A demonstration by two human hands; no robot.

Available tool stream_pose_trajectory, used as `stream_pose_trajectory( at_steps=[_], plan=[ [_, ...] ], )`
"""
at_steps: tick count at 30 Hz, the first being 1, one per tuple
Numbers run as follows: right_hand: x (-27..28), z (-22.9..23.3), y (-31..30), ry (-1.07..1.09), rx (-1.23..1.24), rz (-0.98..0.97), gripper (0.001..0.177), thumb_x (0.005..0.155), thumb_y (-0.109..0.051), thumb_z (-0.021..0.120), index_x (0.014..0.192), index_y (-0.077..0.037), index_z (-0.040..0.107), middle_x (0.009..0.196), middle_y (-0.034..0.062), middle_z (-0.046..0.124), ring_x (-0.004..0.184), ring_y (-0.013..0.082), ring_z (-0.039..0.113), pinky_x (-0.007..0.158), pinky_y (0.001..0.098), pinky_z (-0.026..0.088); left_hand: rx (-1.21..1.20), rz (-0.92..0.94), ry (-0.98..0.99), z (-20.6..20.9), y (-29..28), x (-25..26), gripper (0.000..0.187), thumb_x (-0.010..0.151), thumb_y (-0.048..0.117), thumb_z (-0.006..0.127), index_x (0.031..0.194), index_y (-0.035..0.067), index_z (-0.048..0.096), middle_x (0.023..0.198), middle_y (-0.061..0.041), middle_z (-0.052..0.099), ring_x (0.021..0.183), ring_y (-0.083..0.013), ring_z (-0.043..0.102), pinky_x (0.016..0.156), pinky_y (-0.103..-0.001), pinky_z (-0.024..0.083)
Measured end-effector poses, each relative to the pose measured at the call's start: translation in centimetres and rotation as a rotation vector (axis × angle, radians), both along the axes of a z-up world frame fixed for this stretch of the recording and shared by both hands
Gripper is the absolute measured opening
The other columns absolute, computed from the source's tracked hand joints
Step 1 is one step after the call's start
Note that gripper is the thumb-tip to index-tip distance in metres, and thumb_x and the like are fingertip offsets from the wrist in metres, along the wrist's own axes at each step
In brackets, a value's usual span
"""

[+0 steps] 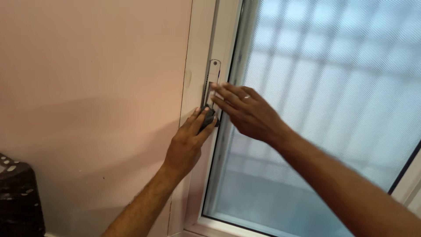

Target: The person wipes a frosted glass window with a dark cloth, moving the cloth in vertical and horizontal strokes across the surface. The person briefly opens the window and continues wiping the frame and glass.

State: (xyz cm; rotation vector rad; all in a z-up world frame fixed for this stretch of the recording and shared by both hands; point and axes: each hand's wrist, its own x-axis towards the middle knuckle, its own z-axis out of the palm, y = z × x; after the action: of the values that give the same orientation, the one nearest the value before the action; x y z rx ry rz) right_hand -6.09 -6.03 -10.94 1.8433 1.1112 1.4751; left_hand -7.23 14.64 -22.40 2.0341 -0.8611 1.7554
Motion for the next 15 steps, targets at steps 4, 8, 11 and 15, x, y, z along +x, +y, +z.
stream_pose_trajectory(
  at_steps=[4, 8, 11, 15],
  plan=[
    [0.4, -0.5, 2.7, -0.014, 0.013, -0.094, 0.049, 0.098, -0.014, 0.059, 0.146, -0.009, 0.052, 0.156, 0.0070, 0.049, 0.142, 0.0226, 0.050, 0.112, 0.0428, 0.046, -0.030, -0.084, 0.092, -0.1, 0.6, 0.4, 0.055, 0.088, -0.013, 0.055, 0.137, 0.011, 0.065, 0.149, -0.016, 0.055, 0.142, -0.0348, 0.050, 0.111, -0.042, 0.049],
    [0.9, -0.9, 3.0, -0.140, -0.009, -0.185, 0.045, 0.101, -0.020, 0.058, 0.144, -0.009, 0.053, 0.151, 0.0074, 0.051, 0.136, 0.0255, 0.051, 0.105, 0.0450, 0.048, -0.005, -0.092, 0.075, -0.3, 0.2, 0.4, 0.053, 0.088, -0.011, 0.056, 0.137, 0.007, 0.062, 0.152, -0.018, 0.050, 0.144, -0.0382, 0.046, 0.113, -0.043, 0.048],
    [1.2, -0.7, 2.5, -0.257, -0.042, -0.196, 0.046, 0.097, -0.018, 0.058, 0.143, -0.012, 0.053, 0.150, 0.0050, 0.053, 0.134, 0.0235, 0.052, 0.103, 0.0426, 0.049, 0.026, -0.074, 0.036, -0.1, 0.0, 0.3, 0.053, 0.089, -0.010, 0.056, 0.139, 0.006, 0.059, 0.152, -0.019, 0.049, 0.146, -0.0394, 0.045, 0.114, -0.044, 0.047],
    [1.5, -0.6, 1.5, -0.300, -0.083, -0.228, 0.046, 0.096, -0.014, 0.060, 0.142, -0.013, 0.053, 0.150, 0.0029, 0.053, 0.136, 0.0212, 0.051, 0.104, 0.0408, 0.049, 0.019, -0.094, 0.073, 0.1, 0.6, 0.3, 0.061, 0.088, -0.014, 0.053, 0.146, 0.008, 0.056, 0.152, -0.021, 0.048, 0.144, -0.0371, 0.046, 0.114, -0.044, 0.047]
  ],
)
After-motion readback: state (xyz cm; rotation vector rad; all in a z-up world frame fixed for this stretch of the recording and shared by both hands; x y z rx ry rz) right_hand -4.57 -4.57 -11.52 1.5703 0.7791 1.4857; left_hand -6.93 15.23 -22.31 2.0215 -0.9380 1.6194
